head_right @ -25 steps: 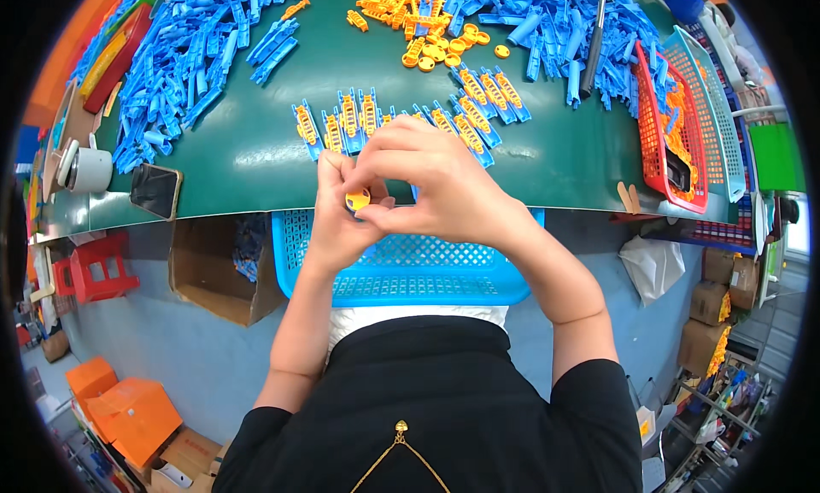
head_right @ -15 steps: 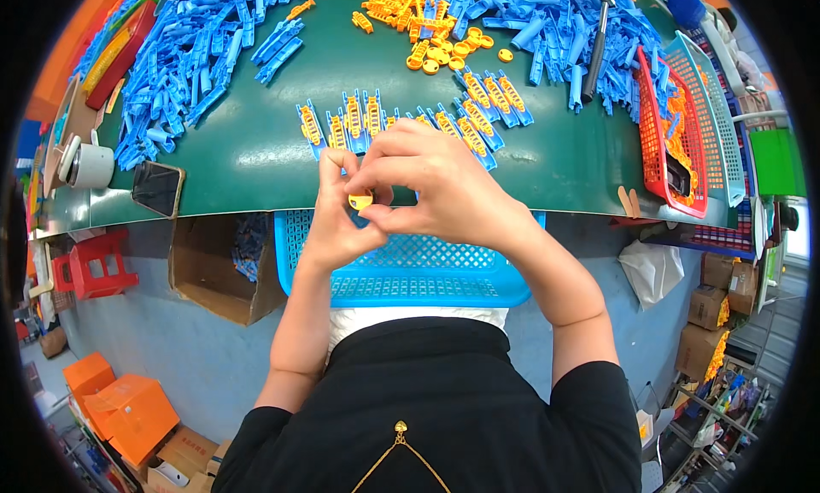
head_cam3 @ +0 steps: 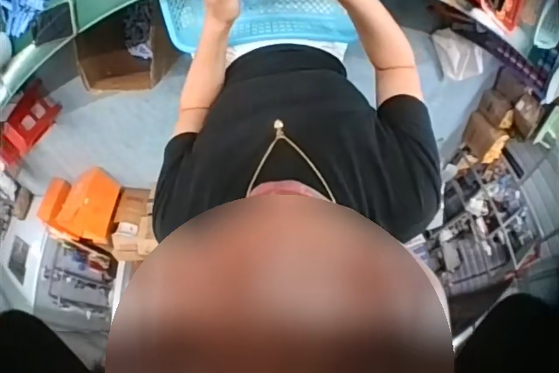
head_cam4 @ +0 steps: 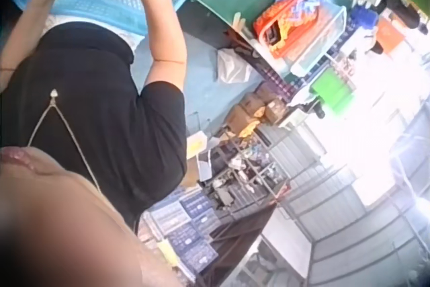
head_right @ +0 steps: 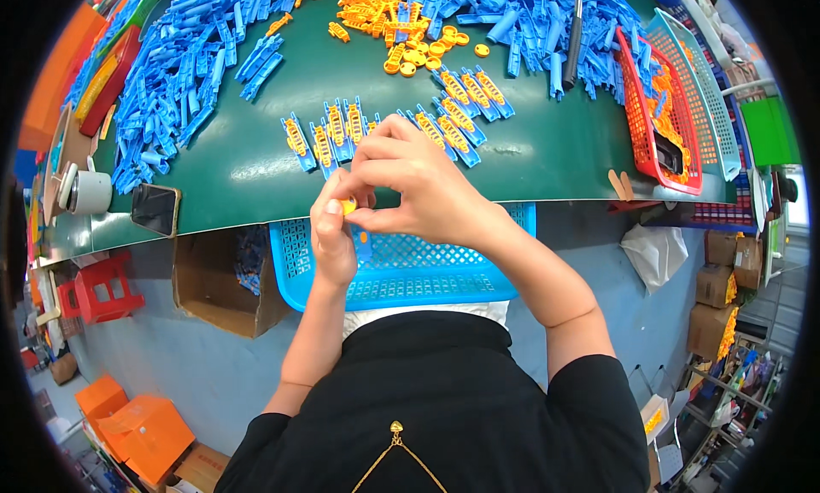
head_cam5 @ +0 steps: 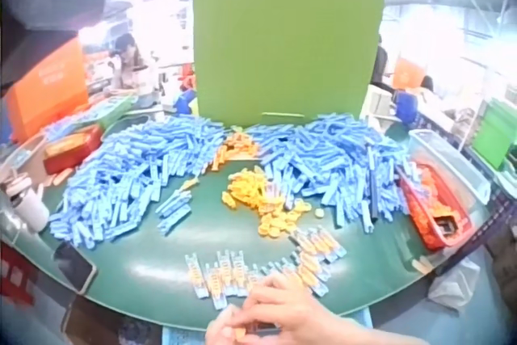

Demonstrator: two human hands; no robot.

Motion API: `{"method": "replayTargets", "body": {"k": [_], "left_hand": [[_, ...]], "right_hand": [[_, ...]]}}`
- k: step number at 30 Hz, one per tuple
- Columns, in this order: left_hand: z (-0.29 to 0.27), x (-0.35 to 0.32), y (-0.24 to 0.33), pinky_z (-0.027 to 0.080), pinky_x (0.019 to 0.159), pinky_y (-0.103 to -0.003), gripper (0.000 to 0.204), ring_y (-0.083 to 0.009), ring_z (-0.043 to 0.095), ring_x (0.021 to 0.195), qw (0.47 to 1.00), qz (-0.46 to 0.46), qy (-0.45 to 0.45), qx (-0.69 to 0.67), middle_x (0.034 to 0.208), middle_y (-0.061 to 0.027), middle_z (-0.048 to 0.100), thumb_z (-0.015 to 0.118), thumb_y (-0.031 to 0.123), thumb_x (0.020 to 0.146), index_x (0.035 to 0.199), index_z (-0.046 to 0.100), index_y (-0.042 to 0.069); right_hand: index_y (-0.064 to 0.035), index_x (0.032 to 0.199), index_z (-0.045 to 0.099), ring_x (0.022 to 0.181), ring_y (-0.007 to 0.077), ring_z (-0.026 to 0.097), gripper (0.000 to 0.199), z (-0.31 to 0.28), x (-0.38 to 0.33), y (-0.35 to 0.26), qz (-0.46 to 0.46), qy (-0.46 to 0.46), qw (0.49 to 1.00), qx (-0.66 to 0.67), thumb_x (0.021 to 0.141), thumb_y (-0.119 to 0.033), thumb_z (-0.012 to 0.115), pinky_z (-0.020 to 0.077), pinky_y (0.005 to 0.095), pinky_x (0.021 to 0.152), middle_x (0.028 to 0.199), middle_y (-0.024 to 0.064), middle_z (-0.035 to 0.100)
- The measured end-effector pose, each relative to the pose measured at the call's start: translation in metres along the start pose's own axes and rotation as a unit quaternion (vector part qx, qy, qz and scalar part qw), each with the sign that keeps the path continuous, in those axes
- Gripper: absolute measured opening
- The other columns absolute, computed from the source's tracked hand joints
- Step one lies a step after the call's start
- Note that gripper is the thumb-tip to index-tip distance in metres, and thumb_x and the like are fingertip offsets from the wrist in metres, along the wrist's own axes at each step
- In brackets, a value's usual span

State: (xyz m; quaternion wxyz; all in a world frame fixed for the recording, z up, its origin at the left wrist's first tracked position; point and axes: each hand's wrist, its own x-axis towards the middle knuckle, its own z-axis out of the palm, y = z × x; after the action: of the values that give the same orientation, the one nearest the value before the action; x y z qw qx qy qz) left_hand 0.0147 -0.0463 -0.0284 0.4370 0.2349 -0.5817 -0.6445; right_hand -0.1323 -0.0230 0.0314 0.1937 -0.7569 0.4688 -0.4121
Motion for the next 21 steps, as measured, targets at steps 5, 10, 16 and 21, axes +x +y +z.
{"method": "replayTargets", "body": {"k": [5,10,16,21], "left_hand": [[0.007,0.0,-0.001,0.036,0.061,-0.027,0.05,-0.0126,0.045,0.069,1.0,0.017,0.008,-0.017,0.072,-0.0055,0.045,0.036,0.046,0.085,0.079,0.048,-0.002],[0.006,-0.003,-0.004,0.034,0.057,-0.024,0.032,-0.0092,0.041,0.065,0.999,0.01,0.039,0.009,0.069,-0.0027,0.044,0.045,0.032,0.085,0.078,0.048,0.001],[0.01,0.0,0.001,0.029,0.054,-0.022,0.033,-0.0078,0.039,0.058,0.999,-0.003,0.047,0.024,0.068,-0.0025,0.045,0.044,0.036,0.086,0.09,0.048,0.003],[-0.018,-0.009,0.025,0.041,0.087,-0.035,0.06,-0.0245,0.058,0.096,0.969,0.075,-0.119,0.204,0.103,-0.0163,0.062,0.037,0.049,0.089,0.113,0.055,-0.003]], "right_hand": [[-0.0099,0.088,0.068,0.081,0.0197,0.047,0.029,0.005,-0.014,0.006,0.024,0.013,0.999,0.026,0.06,-0.009,0.077,0.0397,0.0319,0.073,0.077,-0.0002,0.054],[-0.0092,0.108,0.064,0.076,0.0181,0.048,0.05,-0.003,-0.022,-0.008,0.053,0.015,0.997,0.045,0.061,-0.015,0.079,0.038,0.0312,0.074,0.079,0.0026,0.054],[-0.0058,0.098,0.068,0.069,0.0121,0.048,0.029,-0.038,-0.038,0.008,0.114,0.116,0.987,0.019,0.069,-0.012,0.073,0.0388,0.0255,0.065,0.075,0.0011,0.056],[-0.0032,0.095,0.066,0.071,0.0105,0.051,0.017,-0.08,-0.048,0.06,0.232,0.209,0.95,-0.035,0.081,-0.01,0.061,0.0381,0.024,0.063,0.078,0.0023,0.059]]}}
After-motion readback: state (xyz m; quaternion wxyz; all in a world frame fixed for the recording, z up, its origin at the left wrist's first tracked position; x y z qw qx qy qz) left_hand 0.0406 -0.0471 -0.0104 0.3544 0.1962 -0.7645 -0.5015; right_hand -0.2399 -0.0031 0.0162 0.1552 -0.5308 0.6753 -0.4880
